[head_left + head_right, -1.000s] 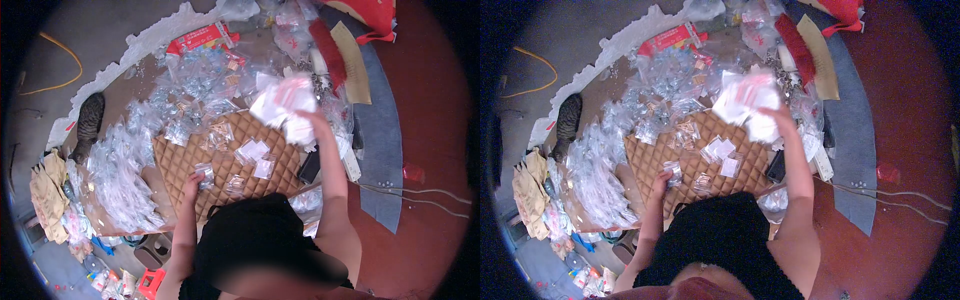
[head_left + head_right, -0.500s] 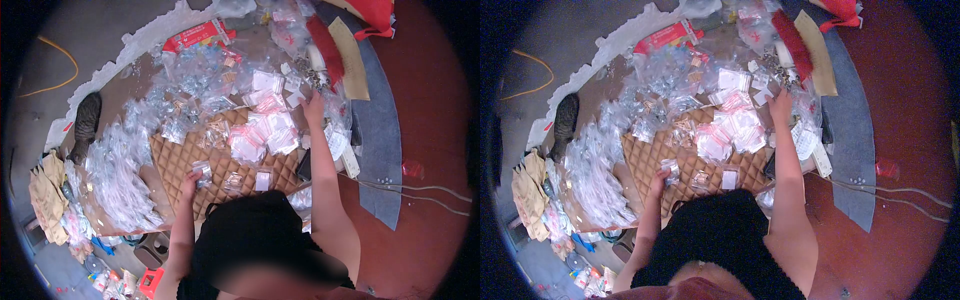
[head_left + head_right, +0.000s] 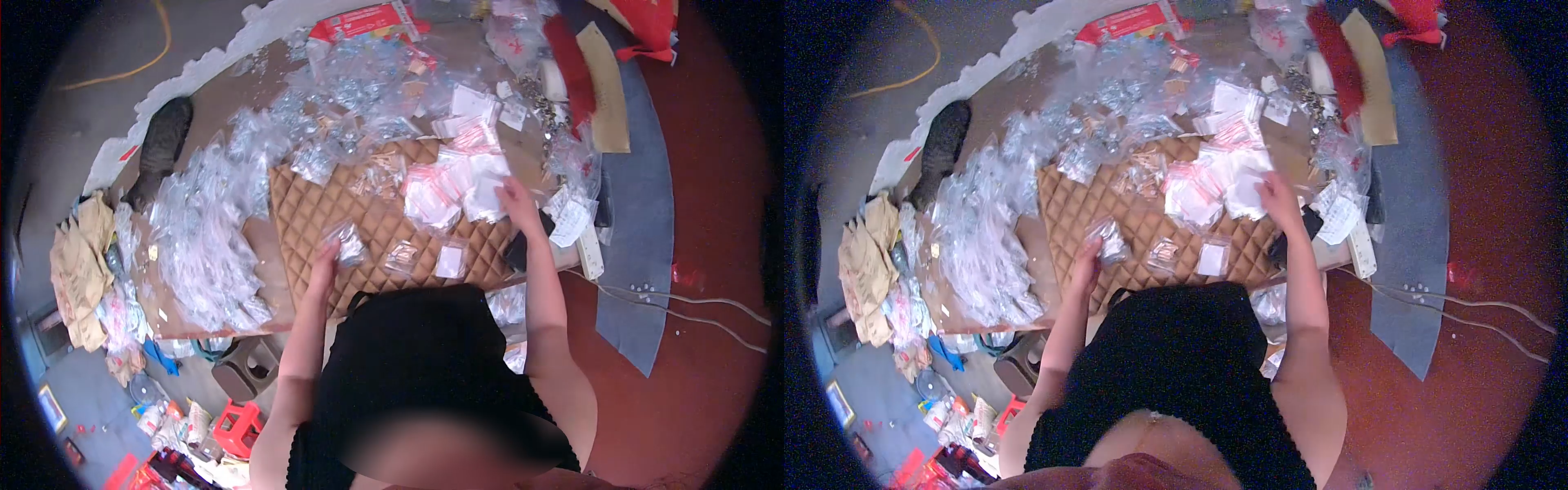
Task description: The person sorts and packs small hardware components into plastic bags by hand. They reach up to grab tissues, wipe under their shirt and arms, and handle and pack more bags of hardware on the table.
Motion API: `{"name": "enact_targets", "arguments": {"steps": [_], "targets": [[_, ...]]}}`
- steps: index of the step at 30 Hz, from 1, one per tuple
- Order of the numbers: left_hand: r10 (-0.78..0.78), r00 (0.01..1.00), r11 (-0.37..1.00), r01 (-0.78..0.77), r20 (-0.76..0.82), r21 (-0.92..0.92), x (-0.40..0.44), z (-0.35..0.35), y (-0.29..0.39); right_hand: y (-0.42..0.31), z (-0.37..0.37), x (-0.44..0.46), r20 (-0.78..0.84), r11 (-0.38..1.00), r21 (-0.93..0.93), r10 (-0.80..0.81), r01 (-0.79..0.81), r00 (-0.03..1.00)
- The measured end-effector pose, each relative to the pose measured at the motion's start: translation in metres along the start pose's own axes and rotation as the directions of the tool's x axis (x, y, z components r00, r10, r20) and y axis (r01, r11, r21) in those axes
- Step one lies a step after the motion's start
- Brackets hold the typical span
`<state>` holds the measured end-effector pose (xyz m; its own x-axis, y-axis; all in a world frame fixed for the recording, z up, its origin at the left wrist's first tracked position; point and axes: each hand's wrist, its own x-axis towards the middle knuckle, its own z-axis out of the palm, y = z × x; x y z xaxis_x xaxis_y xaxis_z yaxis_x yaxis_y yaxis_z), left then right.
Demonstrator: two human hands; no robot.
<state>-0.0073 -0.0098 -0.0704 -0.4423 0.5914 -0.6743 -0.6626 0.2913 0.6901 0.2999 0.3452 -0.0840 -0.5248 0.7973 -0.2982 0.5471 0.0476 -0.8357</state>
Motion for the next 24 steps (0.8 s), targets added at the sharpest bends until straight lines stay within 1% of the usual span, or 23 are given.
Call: {"name": "enact_targets", "arguments": {"steps": [1, 2, 3, 4, 5, 6, 7, 8, 9, 10, 12, 13, 14, 16, 17, 19, 20, 21, 22, 23, 24], "targets": [[-0.025, 1.000, 0.999, 0.025, -0.016, -0.033, -0.008, 0.008, 0.006, -0.006, 0.007, -0.016, 0.017, 1.000, 0.006, -0.014, 0.014, 1.000], [-0.050, 0.998, 0.997, 0.047, -0.035, -0.068, -0.015, 0.012, 0.010, -0.013, 0.013, -0.032, 0.060, 0.995, 0.072, 0.072, -0.076, 0.996], [-0.091, 0.996, 0.987, 0.089, -0.008, -0.131, -0.014, 0.006, 0.007, -0.021, 0.019, -0.050, 0.107, 0.977, 0.131, 0.157, -0.171, 0.982], [-0.086, 0.994, 0.978, 0.096, 0.064, -0.187, -0.018, 0.005, 0.011, -0.014, 0.032, -0.066, 0.121, 0.978, 0.137, 0.142, -0.158, 0.983], [-0.080, 0.987, 0.964, 0.111, 0.136, -0.240, -0.022, 0.005, 0.015, -0.008, 0.046, -0.081, 0.245, 0.983, 0.153, 0.060, -0.100, 0.968], [-0.065, 0.989, 0.965, 0.095, 0.131, -0.242, -0.031, 0.013, 0.020, -0.005, 0.057, -0.093, 0.361, 0.984, 0.173, -0.022, -0.044, 0.932], [-0.037, 0.980, 0.912, 0.113, 0.195, -0.393, -0.039, 0.019, 0.023, -0.015, 0.064, -0.105, 0.363, 0.984, 0.175, -0.037, -0.029, 0.931], [-0.001, 0.967, 0.835, 0.141, 0.255, -0.532, -0.045, 0.018, 0.026, -0.025, 0.073, -0.118, 0.312, 0.986, -0.161, 0.023, 0.029, 0.950], [0.024, 0.934, 0.795, 0.198, 0.355, -0.573, -0.045, 0.011, 0.023, -0.034, 0.078, -0.126, 0.239, 0.873, -0.485, 0.063, 0.062, 0.969], [0.037, 0.935, 0.791, 0.189, 0.354, -0.582, -0.046, 0.005, 0.019, -0.031, 0.082, -0.128, 0.242, 0.868, -0.490, 0.053, 0.075, 0.969], [0.083, 0.891, 0.747, 0.240, 0.446, -0.620, -0.049, -0.001, 0.014, -0.014, 0.092, -0.122, 0.135, 0.818, -0.563, -0.047, 0.115, 0.990], [0.103, 0.868, 0.745, 0.256, 0.486, -0.616, -0.051, -0.003, 0.015, -0.010, 0.093, -0.118, 0.069, 0.818, -0.548, -0.168, 0.178, 0.983], [0.112, 0.867, 0.745, 0.250, 0.485, -0.618, -0.053, -0.004, 0.016, -0.006, 0.089, -0.110, 0.070, 0.816, -0.548, -0.177, 0.186, 0.982], [0.121, 0.828, 0.729, 0.300, 0.548, -0.615, -0.060, -0.004, 0.021, -0.022, 0.083, -0.099, -0.172, 0.957, -0.258, -0.181, 0.133, 0.968], [0.094, 0.845, 0.740, 0.294, 0.526, -0.605, -0.063, -0.004, 0.023, -0.032, 0.079, -0.100, -0.173, 0.956, -0.262, -0.185, 0.136, 0.967], [0.082, 0.842, 0.745, 0.303, 0.533, -0.595, -0.067, -0.006, 0.025, -0.065, 0.075, -0.105, -0.277, 0.946, -0.323, -0.122, 0.028, 0.953], [0.065, 0.842, 0.748, 0.313, 0.535, -0.585, -0.069, -0.007, 0.027, -0.071, 0.081, -0.105, -0.280, 0.945, -0.326, -0.129, 0.032, 0.951], [0.070, 0.840, 0.748, 0.313, 0.538, -0.586, -0.071, -0.009, 0.029, -0.075, 0.087, -0.106, -0.210, 0.989, -0.115, -0.112, 0.090, 0.971], [0.091, 0.808, 0.756, 0.324, 0.582, -0.569, -0.073, -0.010, 0.032, -0.079, 0.095, -0.109, -0.136, 0.987, 0.104, -0.110, 0.124, 0.985], [0.111, 0.773, 0.765, 0.335, 0.624, -0.550, -0.075, -0.012, 0.033, -0.082, 0.103, -0.112, -0.082, 0.972, 0.178, -0.140, 0.153, 0.987], [0.111, 0.771, 0.765, 0.337, 0.628, -0.549, -0.074, -0.013, 0.033, -0.090, 0.111, -0.117, -0.086, 0.972, 0.176, -0.140, 0.154, 0.986]]}}
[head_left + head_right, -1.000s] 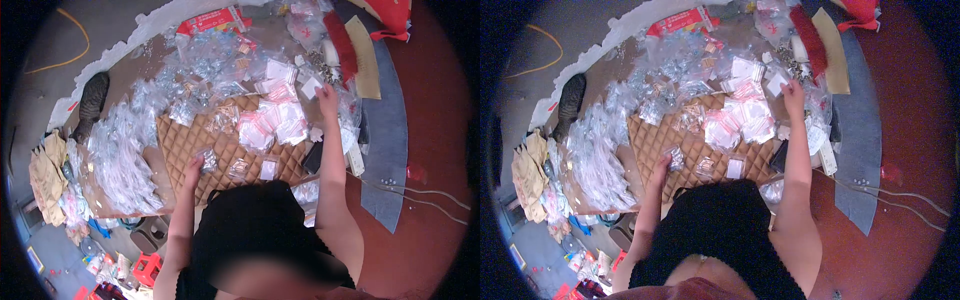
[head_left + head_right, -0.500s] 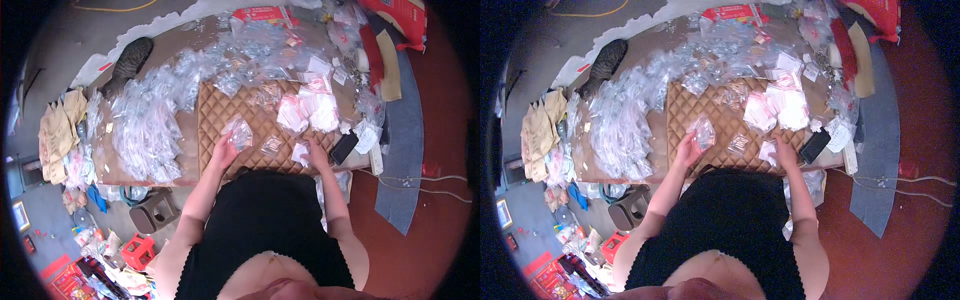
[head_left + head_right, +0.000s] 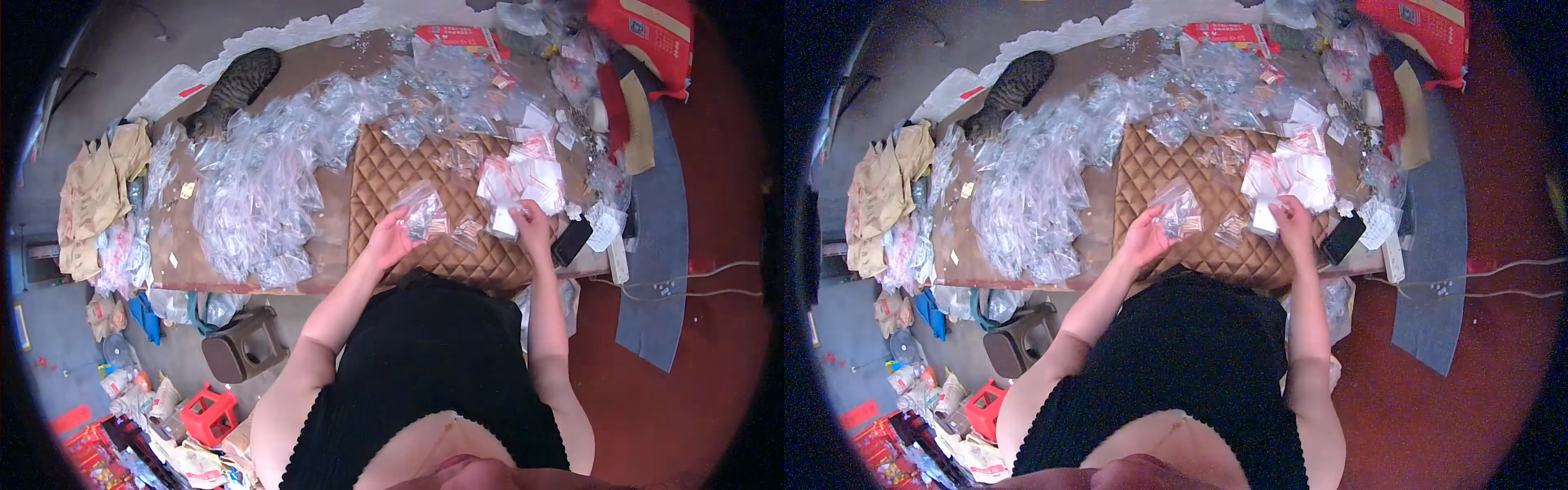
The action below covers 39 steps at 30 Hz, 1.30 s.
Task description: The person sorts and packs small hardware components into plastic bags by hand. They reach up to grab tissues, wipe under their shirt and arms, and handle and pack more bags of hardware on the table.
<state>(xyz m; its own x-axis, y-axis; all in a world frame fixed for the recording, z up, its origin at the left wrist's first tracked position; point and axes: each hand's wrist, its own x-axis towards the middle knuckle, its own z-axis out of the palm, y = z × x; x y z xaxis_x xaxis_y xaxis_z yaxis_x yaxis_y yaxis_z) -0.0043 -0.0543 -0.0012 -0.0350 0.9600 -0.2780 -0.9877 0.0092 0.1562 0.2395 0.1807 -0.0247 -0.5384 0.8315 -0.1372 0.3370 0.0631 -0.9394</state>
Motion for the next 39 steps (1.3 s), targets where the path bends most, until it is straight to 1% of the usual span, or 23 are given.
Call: {"name": "enact_targets", "arguments": {"steps": [2, 3, 4, 5, 6, 7, 8, 9, 12, 13, 15, 17, 20, 23, 25, 26, 27, 28, 29, 32, 36, 38, 39], "targets": [[-0.025, 0.998, 0.999, 0.027, -0.053, 0.037, 0.000, -0.002, 0.002, -0.027, 0.018, -0.011, -0.023, 0.983, -0.165, -0.081, 0.076, 0.996], [-0.034, 0.998, 0.999, 0.036, -0.050, 0.035, -0.001, -0.003, 0.001, -0.043, 0.027, -0.016, -0.031, 0.949, -0.311, -0.055, 0.042, 0.998], [-0.051, 0.998, 0.994, 0.055, -0.047, 0.098, -0.002, -0.004, 0.000, -0.069, 0.039, -0.024, 0.015, 0.953, -0.301, 0.031, -0.025, 0.999], [-0.068, 0.997, 0.984, 0.074, -0.045, 0.161, -0.002, -0.004, 0.000, -0.068, 0.052, -0.027, 0.071, 0.956, -0.294, 0.005, 0.016, 0.997], [-0.077, 0.996, 0.984, 0.082, -0.041, 0.159, -0.002, -0.003, -0.002, -0.066, 0.063, -0.030, 0.127, 0.957, -0.285, -0.022, 0.058, 0.992], [-0.060, 0.996, 0.988, 0.069, -0.070, 0.140, -0.002, 0.001, -0.002, -0.071, 0.073, -0.034, 0.122, 0.956, -0.289, -0.020, 0.055, 0.992], [-0.041, 0.994, 0.991, 0.053, -0.101, 0.122, -0.003, 0.004, -0.002, -0.075, 0.085, -0.039, 0.199, 0.994, 0.013, 0.101, -0.105, 0.975], [-0.042, 0.994, 0.992, 0.054, -0.099, 0.118, -0.004, 0.007, -0.002, -0.078, 0.094, -0.043, 0.307, 0.912, 0.297, 0.187, -0.281, 0.933], [0.017, 0.993, 0.995, -0.005, -0.118, 0.096, -0.006, 0.007, 0.002, -0.089, 0.114, -0.057, 0.321, 0.895, 0.331, 0.191, -0.299, 0.927], [0.013, 0.993, 0.996, -0.003, -0.113, 0.088, -0.005, 0.004, 0.004, -0.091, 0.118, -0.059, 0.363, 0.901, 0.337, 0.143, -0.273, 0.921], [0.002, 0.995, 0.997, 0.006, -0.104, 0.075, -0.004, 0.001, 0.005, -0.086, 0.124, -0.061, 0.357, 0.913, 0.314, 0.139, -0.259, 0.924], [-0.066, 0.994, 0.996, 0.070, -0.086, 0.046, -0.003, -0.002, 0.005, -0.080, 0.123, -0.064, 0.350, 0.924, 0.294, 0.135, -0.245, 0.927], [-0.108, 0.993, 0.994, 0.107, -0.049, -0.016, 0.000, -0.011, 0.006, -0.077, 0.116, -0.066, 0.351, 0.894, 0.338, 0.170, -0.294, 0.921], [-0.111, 0.992, 0.993, 0.113, -0.060, 0.020, 0.004, -0.022, 0.004, -0.074, 0.106, -0.067, 0.344, 0.895, 0.294, 0.230, -0.337, 0.911], [-0.073, 0.994, 0.997, 0.072, -0.082, -0.020, 0.006, -0.025, 0.005, -0.074, 0.097, -0.067, 0.251, 0.866, 0.353, 0.276, -0.353, 0.928], [-0.036, 0.994, 0.998, 0.030, -0.105, -0.058, 0.006, -0.026, 0.005, -0.071, 0.092, -0.066, 0.250, 0.867, 0.353, 0.275, -0.352, 0.928], [-0.036, 0.994, 0.998, 0.031, -0.104, -0.056, 0.006, -0.024, 0.007, -0.068, 0.088, -0.064, 0.188, 0.845, 0.419, 0.277, -0.332, 0.942], [-0.006, 0.991, 0.999, 0.000, -0.137, -0.043, 0.004, -0.021, 0.010, -0.065, 0.083, -0.063, 0.124, 0.821, 0.482, 0.283, -0.307, 0.951], [0.025, 0.985, 0.999, -0.030, -0.170, -0.028, 0.003, -0.019, 0.012, -0.062, 0.079, -0.061, 0.102, 0.836, 0.453, 0.297, -0.310, 0.949], [-0.010, 0.991, 1.000, 0.011, -0.130, 0.006, 0.000, -0.021, 0.016, -0.050, 0.077, -0.059, 0.043, 0.814, 0.504, 0.312, -0.290, 0.949], [0.018, 0.982, 0.995, 0.001, -0.185, 0.104, 0.000, -0.012, 0.009, -0.046, 0.084, -0.059, 0.039, 0.823, 0.504, 0.280, -0.260, 0.959], [0.078, 0.992, 0.953, -0.045, -0.098, 0.298, 0.001, -0.015, -0.001, -0.044, 0.095, -0.061, 0.116, 0.852, 0.453, 0.234, -0.261, 0.965], [0.100, 0.989, 0.951, -0.064, -0.105, 0.301, 0.002, -0.011, -0.007, -0.060, 0.103, -0.066, 0.154, 0.894, 0.363, 0.222, -0.264, 0.963]]}}
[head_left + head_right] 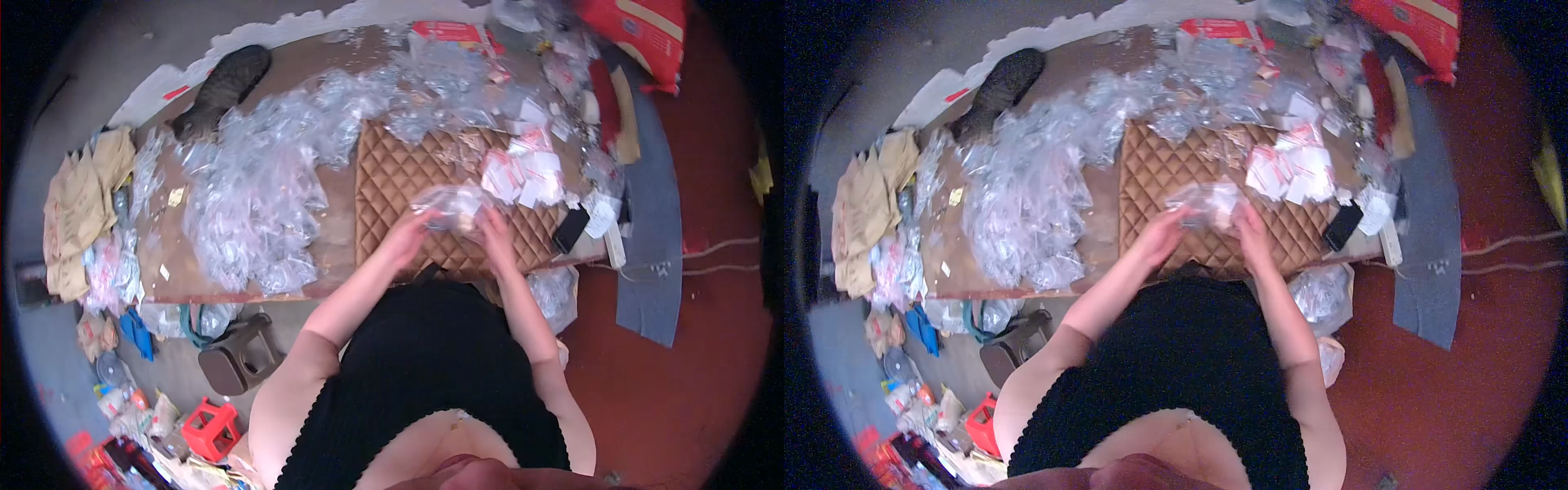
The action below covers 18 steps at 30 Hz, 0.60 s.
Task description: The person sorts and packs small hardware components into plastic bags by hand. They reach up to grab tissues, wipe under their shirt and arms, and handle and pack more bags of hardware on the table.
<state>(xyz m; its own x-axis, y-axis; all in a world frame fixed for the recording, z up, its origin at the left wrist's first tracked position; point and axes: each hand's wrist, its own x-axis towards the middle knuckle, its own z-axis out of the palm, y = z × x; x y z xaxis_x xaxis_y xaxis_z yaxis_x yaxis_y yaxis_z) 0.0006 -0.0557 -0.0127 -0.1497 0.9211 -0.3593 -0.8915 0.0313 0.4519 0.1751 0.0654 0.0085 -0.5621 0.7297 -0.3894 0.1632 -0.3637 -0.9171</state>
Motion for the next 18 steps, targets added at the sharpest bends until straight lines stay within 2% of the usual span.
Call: {"name": "enact_targets", "arguments": {"steps": [2, 3, 4, 5, 7, 9, 10, 11, 12, 13, 14, 15, 16, 17, 18], "targets": [[0.132, 0.990, 0.965, -0.115, -0.057, 0.234, -0.002, 0.021, -0.007, -0.002, 0.026, -0.014, 0.115, 0.999, 0.036, 0.011, -0.015, 0.993], [0.191, 0.981, 0.957, -0.177, -0.040, 0.228, -0.005, 0.032, -0.004, -0.006, 0.038, -0.018, 0.193, 0.997, 0.071, 0.019, -0.034, 0.981], [0.112, 0.992, 0.966, -0.093, -0.064, 0.240, -0.005, 0.030, -0.004, -0.019, 0.049, -0.021, 0.248, 0.986, -0.046, -0.146, 0.163, 0.958], [0.029, 0.996, 0.969, -0.006, -0.088, 0.247, -0.006, 0.028, -0.004, -0.012, 0.051, -0.016, 0.280, 0.987, -0.039, -0.141, 0.158, 0.950], [0.018, 0.997, 0.964, 0.001, -0.070, 0.267, -0.004, 0.023, -0.012, 0.001, 0.040, -0.003, 0.198, 1.000, 0.021, -0.027, 0.023, 0.980], [0.005, 0.999, 0.958, 0.007, -0.043, 0.286, -0.010, 0.019, -0.004, -0.003, 0.029, -0.004, 0.203, 0.997, 0.081, -0.002, -0.015, 0.979], [0.191, 0.981, 0.862, -0.152, -0.032, 0.484, -0.024, 0.026, 0.012, -0.008, 0.019, -0.007, 0.215, 0.978, 0.172, 0.080, -0.118, 0.973], [0.361, 0.933, 0.698, -0.280, 0.014, 0.659, -0.039, 0.024, 0.026, -0.009, 0.008, -0.009, 0.235, 0.940, 0.258, 0.162, -0.222, 0.959], [0.487, 0.863, 0.337, -0.325, 0.132, 0.884, -0.047, -0.014, 0.035, -0.005, -0.005, -0.010, 0.219, 0.927, 0.322, 0.126, -0.193, 0.968], [0.505, 0.863, 0.327, -0.206, 0.013, 0.923, -0.065, -0.049, 0.044, -0.001, -0.020, -0.010, 0.200, 0.909, 0.384, 0.091, -0.164, 0.975], [0.562, 0.820, 0.122, 0.045, -0.106, 0.992, -0.097, -0.043, 0.065, 0.008, -0.041, -0.012, 0.146, 0.874, 0.457, 0.111, -0.167, 0.983], [0.642, 0.765, -0.289, 0.197, 0.038, 0.937, -0.120, -0.064, 0.078, 0.022, -0.062, -0.014, 0.088, 0.832, 0.531, 0.134, -0.161, 0.987], [0.647, 0.754, -0.410, 0.223, 0.110, 0.884, -0.141, -0.106, 0.079, 0.037, -0.083, -0.017, 0.095, 0.830, 0.533, 0.137, -0.166, 0.986], [0.576, 0.818, -0.476, 0.323, 0.013, 0.818, -0.167, -0.121, 0.087, 0.053, -0.104, -0.020, 0.041, 0.770, 0.619, 0.167, -0.157, 0.985], [0.531, 0.845, -0.555, 0.298, 0.055, 0.776, -0.191, -0.125, 0.091, 0.063, -0.113, -0.023, -0.012, 0.703, 0.698, 0.203, -0.137, 0.979]]}}
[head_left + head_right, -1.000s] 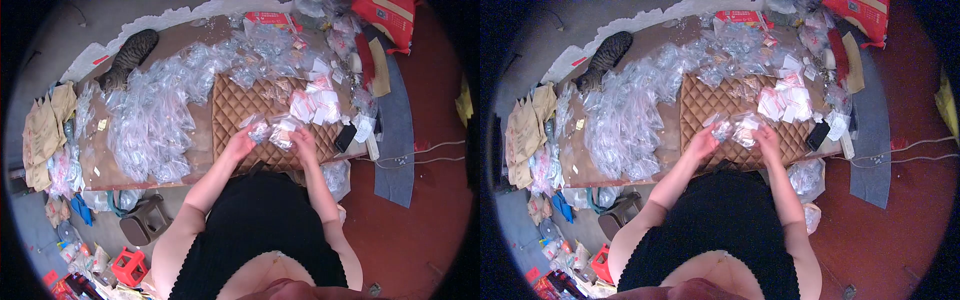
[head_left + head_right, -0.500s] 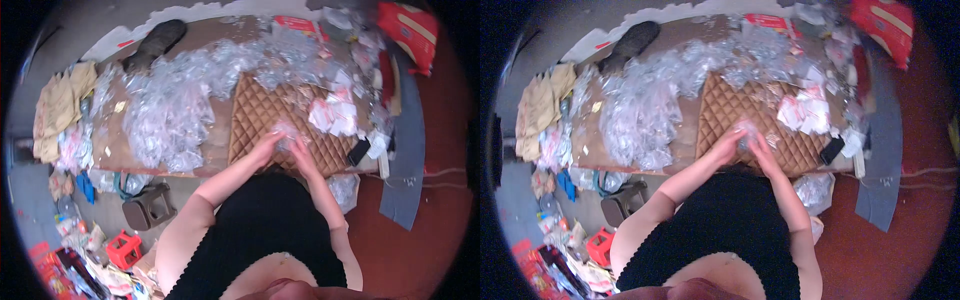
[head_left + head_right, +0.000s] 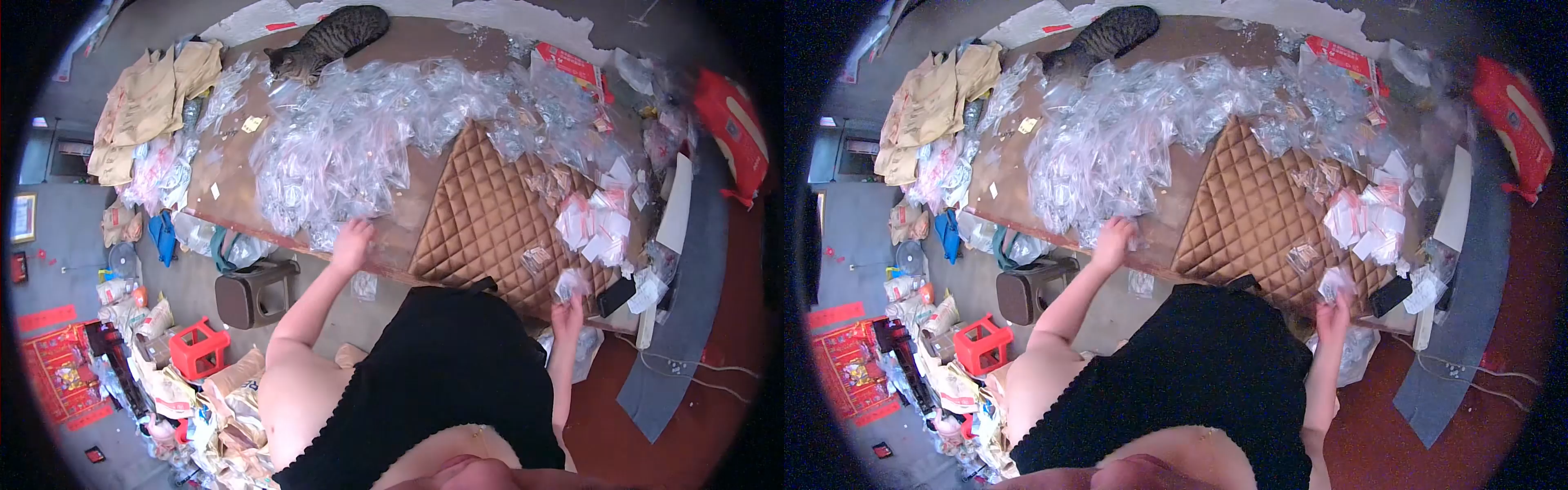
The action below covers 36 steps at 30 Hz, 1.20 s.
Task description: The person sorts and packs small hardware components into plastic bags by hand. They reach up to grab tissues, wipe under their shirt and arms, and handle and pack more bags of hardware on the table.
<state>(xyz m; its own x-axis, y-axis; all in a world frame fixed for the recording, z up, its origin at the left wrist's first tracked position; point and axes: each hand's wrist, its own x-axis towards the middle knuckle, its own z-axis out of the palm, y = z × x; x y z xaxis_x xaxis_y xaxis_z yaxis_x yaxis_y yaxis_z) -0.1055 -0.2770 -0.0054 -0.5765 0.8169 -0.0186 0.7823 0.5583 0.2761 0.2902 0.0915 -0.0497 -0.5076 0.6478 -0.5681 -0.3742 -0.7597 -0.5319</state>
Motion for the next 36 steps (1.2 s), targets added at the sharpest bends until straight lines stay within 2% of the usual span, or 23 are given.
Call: {"name": "enact_targets", "arguments": {"steps": [2, 4, 5, 6, 7, 9, 11, 12, 14, 16, 18, 20, 24, 26, 28, 30, 31, 32, 33, 35, 36], "targets": [[0.123, 0.992, 0.928, -0.125, 0.029, 0.352, -0.026, 0.000, -0.029, 0.004, 0.001, -0.009, 0.021, 1.000, 0.014, 0.027, -0.028, 0.999], [0.142, 0.988, 0.870, -0.155, 0.064, 0.469, -0.039, 0.011, -0.060, 0.006, -0.011, -0.005, 0.024, 0.994, 0.055, 0.097, -0.099, 0.995], [0.051, 0.986, 0.910, -0.111, 0.156, 0.400, -0.039, 0.007, -0.068, 0.010, -0.001, -0.005, 0.040, 0.996, 0.031, 0.077, -0.078, 0.996], [0.072, 0.988, 0.924, -0.119, 0.140, 0.364, -0.036, 0.002, -0.074, 0.015, -0.002, 0.000, 0.081, 0.995, 0.032, 0.093, -0.095, 0.992], [0.112, 0.988, 0.904, -0.145, 0.105, 0.402, -0.031, -0.003, -0.077, 0.019, -0.005, 0.006, 0.121, 0.993, 0.032, 0.106, -0.111, 0.987], [0.129, 0.991, 0.916, -0.130, 0.029, 0.380, -0.017, -0.034, -0.060, 0.016, 0.004, 0.008, 0.182, 0.993, -0.043, 0.119, -0.113, 0.976], [0.097, 0.995, 0.939, -0.104, 0.038, 0.327, -0.007, -0.074, -0.024, 0.014, 0.012, 0.002, 0.112, 0.996, -0.058, 0.081, -0.075, 0.990], [0.113, 0.993, 0.940, -0.118, 0.034, 0.319, -0.003, -0.085, -0.007, 0.012, 0.013, 0.001, 0.120, 0.994, -0.081, 0.079, -0.069, 0.990], [0.257, 0.956, 0.933, -0.207, -0.141, 0.295, 0.003, -0.099, 0.030, 0.012, 0.014, -0.003, 0.093, 0.992, -0.119, 0.061, -0.050, 0.994], [0.301, 0.939, 0.931, -0.251, -0.168, 0.264, 0.016, -0.108, 0.066, 0.012, 0.023, -0.006, 0.071, 0.989, -0.137, 0.059, -0.049, 0.996], [0.342, 0.919, 0.925, -0.294, -0.196, 0.239, 0.029, -0.102, 0.093, 0.011, 0.024, -0.004, 0.066, 0.984, -0.164, 0.083, -0.072, 0.994], [0.468, 0.858, 0.881, -0.434, -0.211, 0.188, 0.045, -0.086, 0.115, 0.008, 0.034, -0.003, 0.058, 0.975, -0.206, 0.092, -0.078, 0.994], [0.562, 0.786, 0.824, -0.557, -0.257, 0.102, 0.083, -0.033, 0.140, -0.001, 0.077, -0.009, 0.007, 0.947, -0.310, 0.087, -0.080, 0.996], [0.566, 0.817, 0.822, -0.569, -0.107, 0.003, 0.097, 0.002, 0.145, -0.001, 0.077, -0.005, 0.035, 0.930, -0.365, 0.059, -0.042, 0.998], [0.543, 0.837, 0.839, -0.544, -0.074, 0.000, 0.104, 0.012, 0.155, -0.004, 0.078, -0.002, 0.062, 0.878, -0.478, 0.042, -0.008, 0.997], [0.498, 0.867, 0.867, -0.498, -0.027, 0.007, 0.106, 0.023, 0.156, -0.006, 0.087, 0.001, 0.081, 0.889, -0.457, 0.000, 0.037, 0.997], [0.389, 0.921, 0.900, -0.384, -0.016, -0.207, 0.109, 0.030, 0.154, -0.005, 0.097, 0.002, 0.107, 0.897, -0.435, -0.032, 0.076, 0.994], [0.274, 0.961, 0.881, -0.243, 0.020, -0.407, 0.109, 0.036, 0.152, -0.006, 0.107, 0.003, 0.072, 0.895, -0.445, -0.006, 0.037, 0.997], [0.264, 0.964, 0.886, -0.231, 0.028, -0.402, 0.109, 0.035, 0.154, -0.005, 0.120, 0.005, 0.072, 0.896, -0.444, 0.008, 0.025, 0.997], [0.376, 0.920, 0.795, -0.380, -0.107, -0.473, 0.109, 0.031, 0.165, 0.002, 0.143, 0.009, 0.194, 0.884, -0.466, 0.063, 0.036, 0.979], [0.377, 0.922, 0.768, -0.364, -0.088, -0.527, 0.107, 0.035, 0.168, 0.009, 0.147, 0.017, 0.201, 0.840, -0.541, 0.098, 0.027, 0.975]]}}
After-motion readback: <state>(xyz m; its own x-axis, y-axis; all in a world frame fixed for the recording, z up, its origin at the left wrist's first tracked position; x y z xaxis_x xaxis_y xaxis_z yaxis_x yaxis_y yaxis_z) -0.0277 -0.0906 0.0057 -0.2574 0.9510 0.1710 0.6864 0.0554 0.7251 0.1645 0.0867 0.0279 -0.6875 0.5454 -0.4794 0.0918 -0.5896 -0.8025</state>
